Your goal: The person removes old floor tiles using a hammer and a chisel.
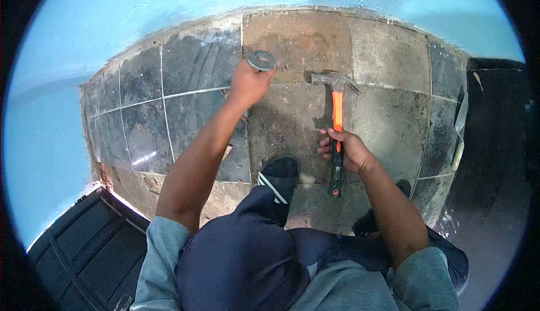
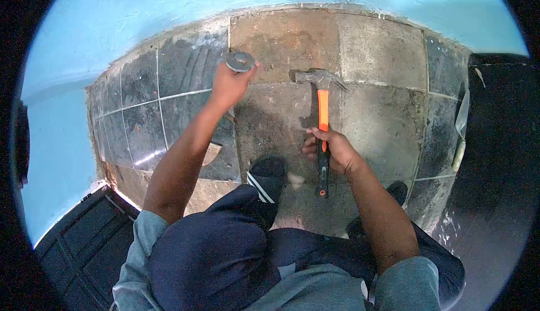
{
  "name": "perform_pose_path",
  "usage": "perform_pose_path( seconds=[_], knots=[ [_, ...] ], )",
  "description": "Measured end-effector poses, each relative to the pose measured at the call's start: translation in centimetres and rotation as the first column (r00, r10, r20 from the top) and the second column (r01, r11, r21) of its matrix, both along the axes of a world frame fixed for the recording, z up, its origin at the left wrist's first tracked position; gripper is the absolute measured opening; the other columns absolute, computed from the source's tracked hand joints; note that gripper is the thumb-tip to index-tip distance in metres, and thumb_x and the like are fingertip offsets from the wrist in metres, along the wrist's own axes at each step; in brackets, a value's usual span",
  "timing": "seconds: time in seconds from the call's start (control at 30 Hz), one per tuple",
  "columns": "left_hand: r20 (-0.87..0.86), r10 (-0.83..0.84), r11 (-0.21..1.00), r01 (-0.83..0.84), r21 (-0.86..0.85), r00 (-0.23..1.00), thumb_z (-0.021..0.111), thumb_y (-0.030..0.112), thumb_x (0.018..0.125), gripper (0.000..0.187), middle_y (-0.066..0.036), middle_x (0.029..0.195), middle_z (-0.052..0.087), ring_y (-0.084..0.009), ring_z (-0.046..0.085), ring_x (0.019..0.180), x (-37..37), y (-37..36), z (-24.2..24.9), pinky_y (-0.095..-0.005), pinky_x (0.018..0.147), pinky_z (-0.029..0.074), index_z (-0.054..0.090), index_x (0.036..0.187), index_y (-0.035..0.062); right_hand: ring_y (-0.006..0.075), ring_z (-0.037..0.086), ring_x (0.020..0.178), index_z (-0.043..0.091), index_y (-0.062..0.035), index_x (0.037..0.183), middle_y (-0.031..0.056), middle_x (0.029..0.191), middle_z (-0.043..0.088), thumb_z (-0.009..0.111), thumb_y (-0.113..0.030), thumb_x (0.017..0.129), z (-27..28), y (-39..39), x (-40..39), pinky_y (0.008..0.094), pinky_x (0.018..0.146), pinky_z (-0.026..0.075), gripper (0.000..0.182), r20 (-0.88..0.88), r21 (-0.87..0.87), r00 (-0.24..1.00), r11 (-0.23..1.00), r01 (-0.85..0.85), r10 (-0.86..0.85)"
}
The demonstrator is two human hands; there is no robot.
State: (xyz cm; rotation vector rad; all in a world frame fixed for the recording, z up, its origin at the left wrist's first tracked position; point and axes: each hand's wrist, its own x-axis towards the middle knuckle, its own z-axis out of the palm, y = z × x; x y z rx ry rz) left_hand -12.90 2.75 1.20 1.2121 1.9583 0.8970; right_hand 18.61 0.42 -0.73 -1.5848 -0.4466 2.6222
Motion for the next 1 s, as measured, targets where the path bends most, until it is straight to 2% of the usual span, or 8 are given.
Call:
perform_pose_path(
  seconds=[0.17, 0.23, 0.33, 0.47, 0.6, 0.77, 0.87, 1.0],
  knots=[
    [0.018, 0.063, 0.998, -0.063, -0.016, 0.998, 0.076, 0.028, 0.091, 0.027, -0.016, 0.084, 0.074, -0.0250, 0.071, 0.076, -1.5, 0.2, -0.2, -0.0382, 0.067, 0.051, 0.072, 0.096, 0.0015, 0.0233, 0.071, 0.086, 0.052, -0.0051, 0.136, 0.0066, 0.090, 0.067, 0.060, -0.031, 0.102, 0.3, -0.3, -0.5, 0.0356, 0.073, 0.055, 0.044, 0.044, 0.107, 0.999, 0.994, 0.010, -0.015],
    [0.089, 0.116, 0.991, -0.121, 0.052, 0.989, 0.075, 0.027, 0.092, 0.027, -0.016, 0.082, 0.074, -0.0234, 0.070, 0.073, -2.1, 0.1, -0.9, -0.0382, 0.066, 0.050, 0.072, 0.095, 0.0002, 0.0219, 0.070, 0.085, 0.054, -0.0044, 0.129, 0.0066, 0.092, 0.067, 0.059, -0.028, 0.103, 0.1, -0.1, -0.5, 0.0326, 0.074, 0.053, 0.035, 0.067, 0.067, 0.998, 0.998, 0.018, -0.023],
    [0.000, 0.145, 0.983, -0.144, 0.115, 0.989, 0.075, 0.025, 0.092, 0.027, -0.015, 0.081, 0.074, -0.0249, 0.069, 0.070, -2.2, -0.3, -1.0, -0.0385, 0.065, 0.050, 0.071, 0.092, -0.0016, 0.0207, 0.068, 0.080, 0.054, -0.0039, 0.123, 0.0060, 0.088, 0.064, 0.060, -0.025, 0.103, -0.1, 0.2, -0.8, 0.0314, 0.069, 0.052, 0.029, 0.064, 0.053, 0.994, 0.995, 0.085, -0.088],
    [-0.048, 0.060, 0.992, -0.054, 0.115, 0.997, 0.075, 0.028, 0.092, 0.028, -0.016, 0.081, 0.073, -0.0289, 0.070, 0.071, -2.5, -0.4, -1.1, -0.0392, 0.065, 0.050, 0.072, 0.091, 0.0006, 0.0137, 0.057, 0.064, 0.056, -0.0060, 0.107, 0.0015, 0.077, 0.054, 0.059, -0.023, 0.104, 1.0, 0.7, -1.3, 0.0284, 0.057, 0.047, 0.017, 0.023, 0.229, 0.997, 0.971, 0.063, -0.070],
    [-0.072, -0.093, 0.996, 0.092, -0.016, 0.993, 0.074, 0.032, 0.091, 0.028, -0.017, 0.081, 0.073, -0.0326, 0.071, 0.074, -1.8, -0.4, -0.7, -0.0408, 0.066, 0.051, 0.074, 0.091, 0.0035, 0.0106, 0.047, 0.054, 0.056, -0.0064, 0.105, -0.0015, 0.069, 0.047, 0.059, -0.029, 0.105, 2.7, 1.4, -2.7, 0.0272, 0.049, 0.043, 0.022, 0.230, 0.418, 0.973, 0.903, -0.096, -0.003],
    [-0.092, -0.075, 0.996, 0.080, 0.051, 0.993, 0.074, 0.031, 0.091, 0.028, -0.017, 0.081, 0.072, -0.0337, 0.070, 0.074, -1.1, -0.2, -1.3, -0.0418, 0.066, 0.052, 0.073, 0.091, 0.0031, 0.0093, 0.046, 0.051, 0.056, -0.0038, 0.104, -0.0031, 0.066, 0.047, 0.058, -0.036, 0.105, 8.4, 4.9, -3.9, 0.0275, 0.047, 0.041, 0.032, 0.366, 0.726, 0.928, 0.645, -0.238, -0.070],
    [-0.077, -0.017, 0.992, 0.026, 0.126, 0.997, 0.073, 0.028, 0.092, 0.026, -0.017, 0.080, 0.073, -0.0304, 0.070, 0.073, -1.4, -0.6, -1.7, -0.0400, 0.065, 0.051, 0.073, 0.093, 0.0024, 0.0073, 0.044, 0.052, 0.057, -0.0058, 0.101, -0.0029, 0.066, 0.048, 0.053, -0.037, 0.107, 15.3, 8.1, -4.8, 0.0253, 0.048, 0.038, 0.032, 0.251, 0.861, 0.937, 0.498, -0.102, -0.242],
    [-0.006, 0.019, 0.987, -0.018, 0.161, 1.000, 0.072, 0.022, 0.091, 0.021, -0.015, 0.079, 0.072, -0.0216, 0.068, 0.070, -2.5, -1.0, -2.2, -0.0369, 0.064, 0.050, 0.073, 0.094, 0.0016, 0.0061, 0.043, 0.054, 0.058, -0.0069, 0.101, -0.0027, 0.067, 0.048, 0.050, -0.038, 0.109, 19.1, 10.0, -5.0, 0.0229, 0.050, 0.037, 0.033, 0.059, 0.969, 0.943, 0.247, 0.025, -0.328]
  ],
)
